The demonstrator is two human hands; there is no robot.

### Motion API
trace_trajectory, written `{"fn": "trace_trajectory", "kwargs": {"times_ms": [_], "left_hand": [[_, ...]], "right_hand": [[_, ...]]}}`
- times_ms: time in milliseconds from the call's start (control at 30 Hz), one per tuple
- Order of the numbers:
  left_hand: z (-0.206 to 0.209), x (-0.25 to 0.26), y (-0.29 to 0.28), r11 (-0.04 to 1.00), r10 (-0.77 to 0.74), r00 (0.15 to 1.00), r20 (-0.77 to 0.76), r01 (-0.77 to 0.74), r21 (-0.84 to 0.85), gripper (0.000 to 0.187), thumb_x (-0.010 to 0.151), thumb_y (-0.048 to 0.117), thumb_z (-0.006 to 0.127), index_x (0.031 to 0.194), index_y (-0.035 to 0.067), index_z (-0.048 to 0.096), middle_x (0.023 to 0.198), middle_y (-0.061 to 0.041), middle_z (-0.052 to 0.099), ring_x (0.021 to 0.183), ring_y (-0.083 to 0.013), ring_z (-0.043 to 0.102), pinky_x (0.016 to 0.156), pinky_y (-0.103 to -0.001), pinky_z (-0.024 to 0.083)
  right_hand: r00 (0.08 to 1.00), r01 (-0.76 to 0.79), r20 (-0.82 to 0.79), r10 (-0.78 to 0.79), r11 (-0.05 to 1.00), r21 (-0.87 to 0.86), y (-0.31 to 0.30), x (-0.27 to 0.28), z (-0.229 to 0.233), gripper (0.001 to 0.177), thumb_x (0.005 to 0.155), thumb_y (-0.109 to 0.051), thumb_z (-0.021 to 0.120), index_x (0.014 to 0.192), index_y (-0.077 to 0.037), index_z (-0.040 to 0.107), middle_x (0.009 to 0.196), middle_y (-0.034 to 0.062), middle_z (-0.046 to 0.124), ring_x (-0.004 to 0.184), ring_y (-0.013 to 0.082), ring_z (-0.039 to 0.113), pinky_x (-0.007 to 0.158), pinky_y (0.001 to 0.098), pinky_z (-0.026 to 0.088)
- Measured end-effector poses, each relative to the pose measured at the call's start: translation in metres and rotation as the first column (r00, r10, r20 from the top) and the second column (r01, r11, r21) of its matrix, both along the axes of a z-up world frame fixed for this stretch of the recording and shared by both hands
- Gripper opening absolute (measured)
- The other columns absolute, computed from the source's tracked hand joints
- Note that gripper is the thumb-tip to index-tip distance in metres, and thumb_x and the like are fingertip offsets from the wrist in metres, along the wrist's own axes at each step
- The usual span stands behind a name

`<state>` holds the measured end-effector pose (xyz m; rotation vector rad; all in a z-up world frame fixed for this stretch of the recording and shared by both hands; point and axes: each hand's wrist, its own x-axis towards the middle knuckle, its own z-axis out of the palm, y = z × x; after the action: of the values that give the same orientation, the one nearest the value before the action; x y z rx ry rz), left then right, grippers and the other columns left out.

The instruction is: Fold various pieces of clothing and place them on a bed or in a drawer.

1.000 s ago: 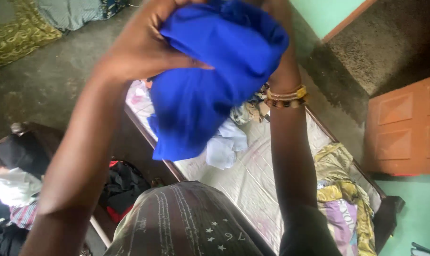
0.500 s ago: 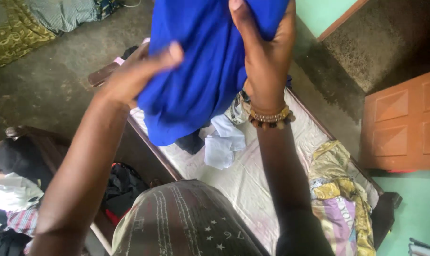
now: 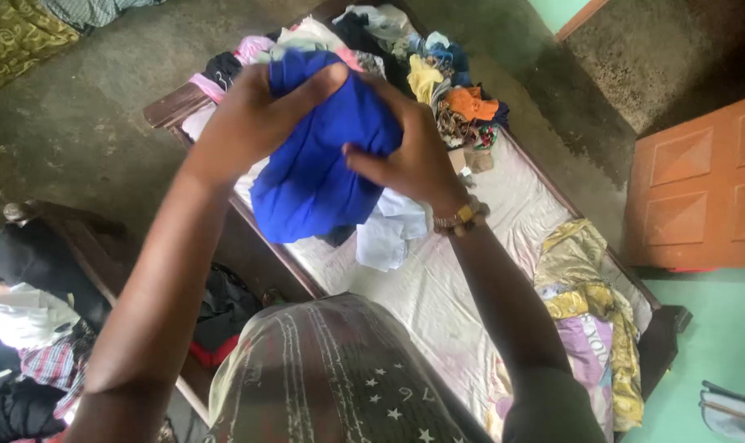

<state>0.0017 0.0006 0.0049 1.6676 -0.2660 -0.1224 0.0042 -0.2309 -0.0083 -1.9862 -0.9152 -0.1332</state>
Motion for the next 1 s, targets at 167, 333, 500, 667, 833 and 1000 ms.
{"fn": "trace_trajectory", "kwargs": {"times_ms": [167, 333, 500, 667, 833, 1000], "left_hand": [[-0.01, 0.005, 0.002, 0.714, 0.325, 0.863, 0.386, -0.492, 0.498, 0.061, 0.089, 0.055, 0.085, 0.109, -0.001, 0.072, 0.108, -0.018, 0.071, 0.096, -0.0226, 0.068, 0.082, -0.036, 0.056], [-0.031, -0.007, 0.003, 0.894, -0.249, 0.968, -0.016, 0.224, -0.387, 0.094, 0.081, 0.033, 0.09, 0.152, 0.0, 0.038, 0.138, -0.015, 0.061, 0.127, -0.0238, 0.061, 0.111, -0.038, 0.048], [-0.037, -0.003, -0.003, 0.896, -0.036, 0.962, -0.272, -0.09, -0.435, 0.078, 0.081, 0.031, 0.086, 0.143, -0.001, 0.051, 0.124, -0.012, 0.07, 0.111, -0.0205, 0.07, 0.098, -0.035, 0.058], [-0.094, 0.019, -0.006, 0.856, 0.257, 0.962, -0.093, -0.271, -0.441, 0.057, 0.091, 0.028, 0.084, 0.126, 0.0, 0.048, 0.112, -0.008, 0.067, 0.099, -0.0138, 0.069, 0.087, -0.029, 0.06], [-0.108, 0.011, -0.003, 0.944, 0.308, 0.951, -0.012, -0.307, -0.12, 0.035, 0.105, 0.025, 0.076, 0.113, -0.003, 0.056, 0.091, -0.003, 0.051, 0.08, -0.0083, 0.046, 0.065, -0.025, 0.041], [-0.084, -0.024, 0.003, 0.925, 0.37, 0.921, 0.123, -0.353, -0.138, 0.04, 0.102, 0.03, 0.076, 0.12, 0.003, 0.052, 0.087, -0.003, 0.064, 0.077, -0.0069, 0.059, 0.065, -0.021, 0.044]], "right_hand": [[0.964, 0.128, -0.249, -0.088, 0.981, 0.148, -0.006, 0.017, -0.021, 0.058, 0.085, -0.014, 0.082, 0.137, -0.005, 0.057, 0.12, 0.0118, 0.068, 0.11, 0.0217, 0.067, 0.104, 0.0333, 0.056], [0.956, 0.145, -0.278, -0.093, 0.974, 0.173, -0.022, 0.029, -0.002, 0.043, 0.084, -0.02, 0.083, 0.122, -0.012, 0.064, 0.121, 0.0106, 0.066, 0.108, 0.0241, 0.069, 0.096, 0.0365, 0.058], [0.655, 0.406, -0.753, -0.072, 0.873, 0.27, -0.026, 0.043, -0.019, 0.052, 0.089, -0.035, 0.08, 0.129, -0.005, 0.065, 0.123, 0.0087, 0.068, 0.106, 0.0199, 0.072, 0.087, 0.0355, 0.062], [0.959, 0.212, -0.229, -0.168, 0.96, 0.181, -0.002, 0.009, -0.022, 0.074, 0.096, -0.032, 0.085, 0.152, -0.003, 0.047, 0.149, 0.011, 0.059, 0.131, 0.0248, 0.062, 0.108, 0.0396, 0.051], [0.934, 0.206, 0.328, -0.142, 0.963, -0.171, 0.022, -0.027, -0.045, 0.11, 0.072, -0.029, 0.092, 0.155, -0.001, 0.026, 0.128, 0.025, 0.062, 0.111, 0.0435, 0.066, 0.093, 0.047, 0.056], [0.939, 0.332, -0.031, -0.342, 0.927, -0.172, 0.01, -0.014, -0.068, 0.078, 0.078, -0.026, 0.088, 0.142, -0.003, 0.051, 0.111, 0.0201, 0.074, 0.097, 0.0332, 0.075, 0.086, 0.04, 0.059]]}}
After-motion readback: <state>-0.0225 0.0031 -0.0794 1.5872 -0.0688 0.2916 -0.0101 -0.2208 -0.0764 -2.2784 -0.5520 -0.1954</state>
